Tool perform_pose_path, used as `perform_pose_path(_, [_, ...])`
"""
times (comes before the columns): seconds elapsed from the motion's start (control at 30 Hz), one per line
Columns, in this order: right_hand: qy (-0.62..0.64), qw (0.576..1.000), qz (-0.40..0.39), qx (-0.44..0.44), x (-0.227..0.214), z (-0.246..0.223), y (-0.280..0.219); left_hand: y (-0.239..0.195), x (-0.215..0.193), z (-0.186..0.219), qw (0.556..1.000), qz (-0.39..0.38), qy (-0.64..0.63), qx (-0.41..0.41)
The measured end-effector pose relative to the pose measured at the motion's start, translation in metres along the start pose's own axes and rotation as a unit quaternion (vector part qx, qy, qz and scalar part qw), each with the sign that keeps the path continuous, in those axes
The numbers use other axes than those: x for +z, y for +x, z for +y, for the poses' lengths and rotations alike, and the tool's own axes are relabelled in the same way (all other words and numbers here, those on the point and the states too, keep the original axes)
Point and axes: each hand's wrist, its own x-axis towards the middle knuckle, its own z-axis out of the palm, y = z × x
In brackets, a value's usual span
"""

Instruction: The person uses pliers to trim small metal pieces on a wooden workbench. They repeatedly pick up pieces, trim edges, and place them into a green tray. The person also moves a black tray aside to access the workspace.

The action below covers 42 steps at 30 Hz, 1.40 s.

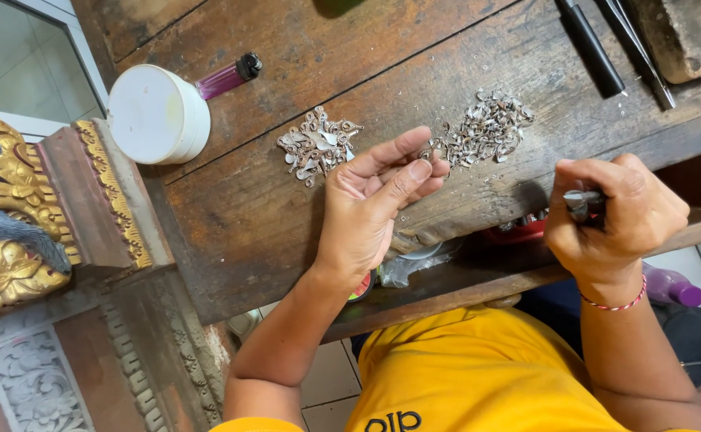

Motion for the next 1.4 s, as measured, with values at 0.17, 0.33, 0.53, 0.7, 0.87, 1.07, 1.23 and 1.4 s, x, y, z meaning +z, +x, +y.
perform_pose_path(0.17, [0.019,0.999,-0.004,0.030,-0.002,-0.007,0.003,-0.006,0.008,0.012,0.999,-0.033,-0.017,0.000])
perform_pose_path(0.33, [0.216,0.920,-0.046,0.323,-0.027,-0.057,0.024,-0.014,0.017,0.018,0.999,-0.042,0.000,0.008])
perform_pose_path(0.53, [0.399,0.766,-0.246,0.440,-0.030,-0.072,0.027,-0.022,0.020,0.015,0.996,-0.059,0.053,0.048])
perform_pose_path(0.7, [0.419,0.720,-0.318,0.452,-0.028,-0.080,0.034,-0.029,0.024,0.017,0.985,-0.031,0.164,0.049])
perform_pose_path(0.87, [0.435,0.719,-0.321,0.436,-0.024,-0.079,0.033,-0.032,0.024,0.014,0.957,-0.047,0.249,0.141])
perform_pose_path(1.07, [0.448,0.711,-0.324,0.435,-0.025,-0.078,0.031,-0.030,0.021,0.013,0.934,-0.071,0.299,0.182])
perform_pose_path(1.23, [0.414,0.747,-0.336,0.398,-0.027,-0.076,0.032,-0.030,0.023,0.014,0.939,-0.075,0.293,0.165])
perform_pose_path(1.4, [0.404,0.779,-0.330,0.349,-0.026,-0.073,0.031,-0.030,0.023,0.017,0.928,-0.082,0.320,0.170])
